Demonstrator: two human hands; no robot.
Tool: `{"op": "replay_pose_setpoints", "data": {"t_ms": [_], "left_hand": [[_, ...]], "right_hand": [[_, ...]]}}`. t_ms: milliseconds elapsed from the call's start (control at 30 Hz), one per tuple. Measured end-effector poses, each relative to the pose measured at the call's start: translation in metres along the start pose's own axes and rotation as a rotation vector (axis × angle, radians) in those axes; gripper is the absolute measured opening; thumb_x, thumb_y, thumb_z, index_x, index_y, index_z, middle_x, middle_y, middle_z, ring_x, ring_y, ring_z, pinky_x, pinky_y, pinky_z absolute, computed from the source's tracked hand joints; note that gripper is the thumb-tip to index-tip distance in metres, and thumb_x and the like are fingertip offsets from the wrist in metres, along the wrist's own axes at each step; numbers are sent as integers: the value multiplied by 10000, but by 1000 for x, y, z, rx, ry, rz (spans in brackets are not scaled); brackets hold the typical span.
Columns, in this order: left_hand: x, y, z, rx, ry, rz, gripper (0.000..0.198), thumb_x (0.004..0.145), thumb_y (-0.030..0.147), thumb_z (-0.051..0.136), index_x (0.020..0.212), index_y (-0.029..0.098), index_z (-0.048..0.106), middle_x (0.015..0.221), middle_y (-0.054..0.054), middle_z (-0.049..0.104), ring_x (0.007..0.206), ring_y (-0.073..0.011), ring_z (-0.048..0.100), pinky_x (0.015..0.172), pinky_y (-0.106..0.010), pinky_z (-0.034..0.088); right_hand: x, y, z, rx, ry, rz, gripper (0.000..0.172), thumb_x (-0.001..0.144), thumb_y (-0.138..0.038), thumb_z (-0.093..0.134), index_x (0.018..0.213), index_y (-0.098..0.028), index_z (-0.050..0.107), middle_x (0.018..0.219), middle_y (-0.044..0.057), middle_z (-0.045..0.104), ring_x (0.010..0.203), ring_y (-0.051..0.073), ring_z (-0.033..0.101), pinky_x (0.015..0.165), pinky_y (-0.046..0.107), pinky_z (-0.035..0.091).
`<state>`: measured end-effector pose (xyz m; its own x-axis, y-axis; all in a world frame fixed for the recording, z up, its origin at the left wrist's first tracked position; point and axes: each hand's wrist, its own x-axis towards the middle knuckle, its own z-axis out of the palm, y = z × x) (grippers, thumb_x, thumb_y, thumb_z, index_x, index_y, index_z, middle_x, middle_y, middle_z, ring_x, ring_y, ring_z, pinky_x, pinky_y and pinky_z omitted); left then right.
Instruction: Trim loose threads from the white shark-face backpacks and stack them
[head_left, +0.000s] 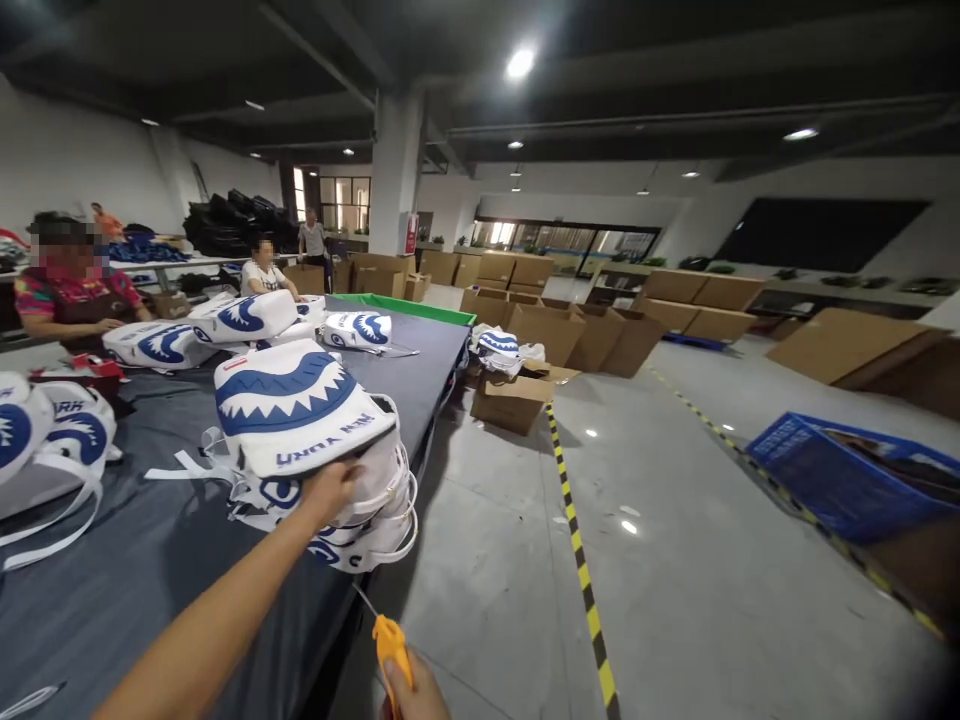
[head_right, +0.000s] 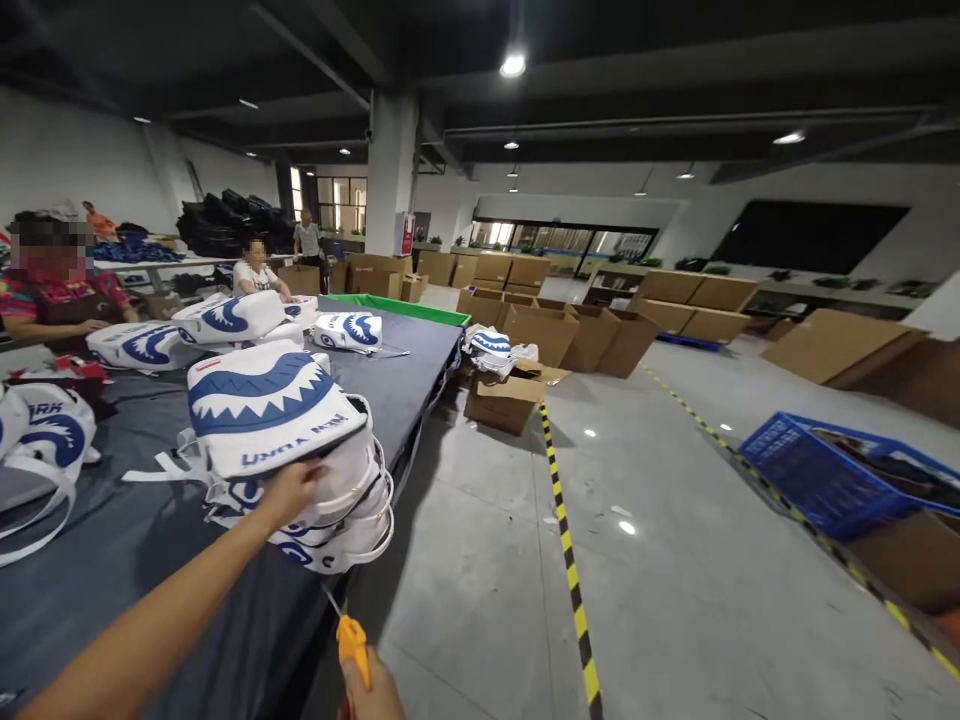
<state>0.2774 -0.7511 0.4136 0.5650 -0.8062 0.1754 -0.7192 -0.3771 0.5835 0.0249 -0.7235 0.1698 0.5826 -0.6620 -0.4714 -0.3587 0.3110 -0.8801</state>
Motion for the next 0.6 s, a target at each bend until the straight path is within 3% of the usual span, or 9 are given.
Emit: {"op": "replay_pose_setpoints", "data": {"t_ms": [67,167,267,367,467,533,600], "left_hand": [[-19,-12,-51,-34,215,71,314,881,438,504,768,206,683,836,-72,711,831,-219,641,764,-316,477],[-69,-30,-125,-106,703,171,297,873,413,546,721,181,654,636,0,590,597,-126,502,575,-250,383],[-138,-50,-165,-156,1094,113,303,855,370,581,623,175,584,504,49,430,487,-87,377,496,-232,296],[-209,-75,-162,-198,1361,-103,358,841,401,565,567,177,511,475,59,367,474,-78,327,480,-211,260],[-267,-101,-138,-319,1400,-435,366,765,462,611,569,176,494,505,60,369,499,-74,317,478,-202,257],[-297,-119,-123,-563,1412,-605,341,702,485,657,624,182,522,538,58,426,516,-84,380,502,-211,337],[-326,-138,-114,-789,1547,-734,300,678,464,680,716,192,561,607,40,533,584,-120,501,590,-261,459]], "right_hand": [[10,-26,15,47,-65,32,843,587,-875,512,1103,-209,528,563,-30,570,452,154,550,434,260,412],[20,-74,43,59,-152,-48,901,566,-900,511,1123,-192,483,569,-30,593,448,146,566,430,242,417],[25,-119,78,99,-285,-150,865,600,-872,547,1123,-188,461,579,-32,601,470,150,582,454,255,454],[24,-147,119,136,-409,-211,803,639,-842,559,1115,-204,449,606,-27,606,509,178,605,479,301,499],[16,-154,158,61,-547,-202,696,689,-801,549,1067,-222,464,658,-12,616,560,199,631,526,343,539],[10,-148,177,-56,-646,-191,626,729,-763,534,1045,-225,481,652,-15,608,547,191,620,527,337,533],[3,-138,190,-171,-713,-178,591,753,-729,529,1055,-223,495,634,-20,601,530,179,603,511,318,514]]}}
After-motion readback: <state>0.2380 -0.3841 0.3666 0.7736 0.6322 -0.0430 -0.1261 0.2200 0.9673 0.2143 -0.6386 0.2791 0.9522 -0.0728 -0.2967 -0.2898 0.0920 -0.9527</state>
